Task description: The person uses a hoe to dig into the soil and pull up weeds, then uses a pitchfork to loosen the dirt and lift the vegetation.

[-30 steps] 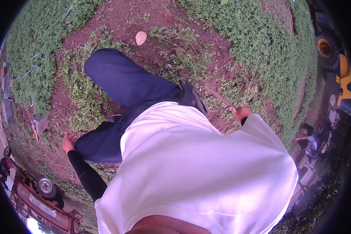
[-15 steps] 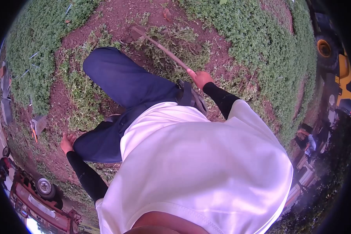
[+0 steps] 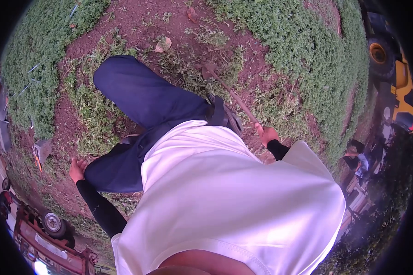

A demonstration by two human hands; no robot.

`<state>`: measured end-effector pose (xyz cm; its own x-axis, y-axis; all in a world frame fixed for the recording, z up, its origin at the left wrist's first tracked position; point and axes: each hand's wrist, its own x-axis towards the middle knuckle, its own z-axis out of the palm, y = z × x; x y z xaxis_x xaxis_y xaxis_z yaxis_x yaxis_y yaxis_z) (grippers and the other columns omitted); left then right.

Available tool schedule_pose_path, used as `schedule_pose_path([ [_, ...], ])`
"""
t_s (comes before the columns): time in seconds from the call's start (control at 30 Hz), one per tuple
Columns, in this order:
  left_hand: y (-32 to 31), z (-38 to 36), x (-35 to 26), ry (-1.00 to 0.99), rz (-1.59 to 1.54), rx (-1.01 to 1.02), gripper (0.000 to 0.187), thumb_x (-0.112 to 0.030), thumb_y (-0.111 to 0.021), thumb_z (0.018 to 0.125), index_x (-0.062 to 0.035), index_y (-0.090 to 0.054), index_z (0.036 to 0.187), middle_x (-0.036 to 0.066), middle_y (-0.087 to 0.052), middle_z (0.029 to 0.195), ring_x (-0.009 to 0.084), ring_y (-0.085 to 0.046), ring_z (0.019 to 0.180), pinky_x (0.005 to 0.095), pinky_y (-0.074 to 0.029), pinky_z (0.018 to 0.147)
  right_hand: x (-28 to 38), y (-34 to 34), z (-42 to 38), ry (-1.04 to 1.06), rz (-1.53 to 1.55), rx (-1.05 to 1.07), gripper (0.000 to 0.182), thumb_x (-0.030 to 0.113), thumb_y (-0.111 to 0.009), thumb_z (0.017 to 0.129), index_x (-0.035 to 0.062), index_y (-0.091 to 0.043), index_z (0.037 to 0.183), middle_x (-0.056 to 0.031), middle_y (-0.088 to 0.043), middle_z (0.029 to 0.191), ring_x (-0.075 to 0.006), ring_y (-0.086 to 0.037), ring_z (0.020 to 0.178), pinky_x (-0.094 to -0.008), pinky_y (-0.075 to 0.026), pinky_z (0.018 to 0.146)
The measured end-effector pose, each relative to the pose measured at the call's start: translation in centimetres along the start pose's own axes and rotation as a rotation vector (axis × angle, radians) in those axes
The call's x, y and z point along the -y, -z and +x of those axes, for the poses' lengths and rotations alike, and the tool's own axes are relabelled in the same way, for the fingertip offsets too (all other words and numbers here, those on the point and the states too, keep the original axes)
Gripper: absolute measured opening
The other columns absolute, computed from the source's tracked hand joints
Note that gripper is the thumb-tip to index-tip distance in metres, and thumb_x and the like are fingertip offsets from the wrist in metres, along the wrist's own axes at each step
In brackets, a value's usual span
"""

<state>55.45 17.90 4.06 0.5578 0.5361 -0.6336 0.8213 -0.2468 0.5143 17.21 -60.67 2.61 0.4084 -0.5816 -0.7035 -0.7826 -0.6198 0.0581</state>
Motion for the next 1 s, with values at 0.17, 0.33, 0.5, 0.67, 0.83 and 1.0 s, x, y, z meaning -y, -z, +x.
schedule_pose_path([
  [0.17, 0.3, 0.4, 0.4, -0.009, 0.032, 0.023, 0.052, -0.048, -0.055, 0.096, -0.0029, -0.061, 0.122, 0.012, -0.07, 0.105, 0.0195, -0.069, 0.082, 0.0297, -0.053, 0.066, 4.2, 0.8, 2.0, -0.008, 0.093, -0.031, 0.081, 0.075, -0.035, 0.092, 0.0022, -0.071, 0.085, -0.0276, -0.063, 0.073, -0.0468, -0.063, 0.078, -0.051, -0.048, 0.071],
  [0.33, 0.2, 0.8, 1.0, -0.013, 0.03, 0.025, 0.055, -0.048, -0.055, 0.096, -0.0015, -0.059, 0.125, 0.014, -0.07, 0.107, 0.0204, -0.069, 0.084, 0.0306, -0.054, 0.068, 14.1, 2.3, 12.5, 0.069, 0.368, -0.087, 0.091, 0.077, -0.034, 0.091, -0.0063, -0.067, 0.075, -0.0263, -0.064, 0.068, -0.0413, -0.067, 0.073, -0.0504, -0.051, 0.073],
  [0.5, 0.2, 1.0, 0.9, -0.026, 0.044, 0.029, 0.054, -0.046, -0.055, 0.096, -0.0001, -0.058, 0.125, 0.015, -0.071, 0.105, 0.0218, -0.07, 0.085, 0.0312, -0.056, 0.07, 13.3, 2.7, 14.1, -0.139, 0.712, 0.079, 0.077, 0.075, -0.048, 0.087, 0.0033, -0.051, 0.059, -0.0083, -0.048, 0.05, -0.022, -0.049, 0.037, -0.0375, -0.039, 0.037],
  [0.67, -0.5, 2.1, 0.4, -0.01, 0.044, 0.036, 0.054, -0.046, -0.055, 0.097, -0.0001, -0.058, 0.126, 0.015, -0.07, 0.105, 0.0216, -0.07, 0.085, 0.0308, -0.055, 0.069, -4.3, -6.9, 3.6, -0.23, 0.175, -0.123, 0.093, 0.08, -0.034, 0.089, -0.0056, -0.064, 0.068, -0.0244, -0.061, 0.061, -0.0387, -0.065, 0.058, -0.0479, -0.052, 0.061],
  [0.83, -0.8, 3.5, -0.7, -0.039, 0.124, 0.089, 0.055, -0.047, -0.055, 0.096, -0.0012, -0.059, 0.127, 0.014, -0.07, 0.107, 0.0207, -0.07, 0.084, 0.0306, -0.055, 0.068, -8.9, -1.9, -6.6, -0.363, -0.064, -0.041, 0.087, 0.076, -0.031, 0.092, -0.0004, -0.071, 0.079, -0.0284, -0.067, 0.081, -0.0478, -0.065, 0.086, -0.0542, -0.05, 0.079],
  [1.0, -0.9, 2.9, -0.6, -0.035, 0.106, 0.081, 0.054, -0.048, -0.058, 0.095, -0.0038, -0.061, 0.126, 0.013, -0.07, 0.103, 0.0192, -0.069, 0.081, 0.0297, -0.055, 0.066, -0.7, 1.7, -4.1, -0.186, 0.1, -0.079, 0.083, 0.075, -0.033, 0.092, 0.0021, -0.072, 0.087, -0.0265, -0.067, 0.08, -0.0446, -0.066, 0.084, -0.0512, -0.05, 0.076],
])
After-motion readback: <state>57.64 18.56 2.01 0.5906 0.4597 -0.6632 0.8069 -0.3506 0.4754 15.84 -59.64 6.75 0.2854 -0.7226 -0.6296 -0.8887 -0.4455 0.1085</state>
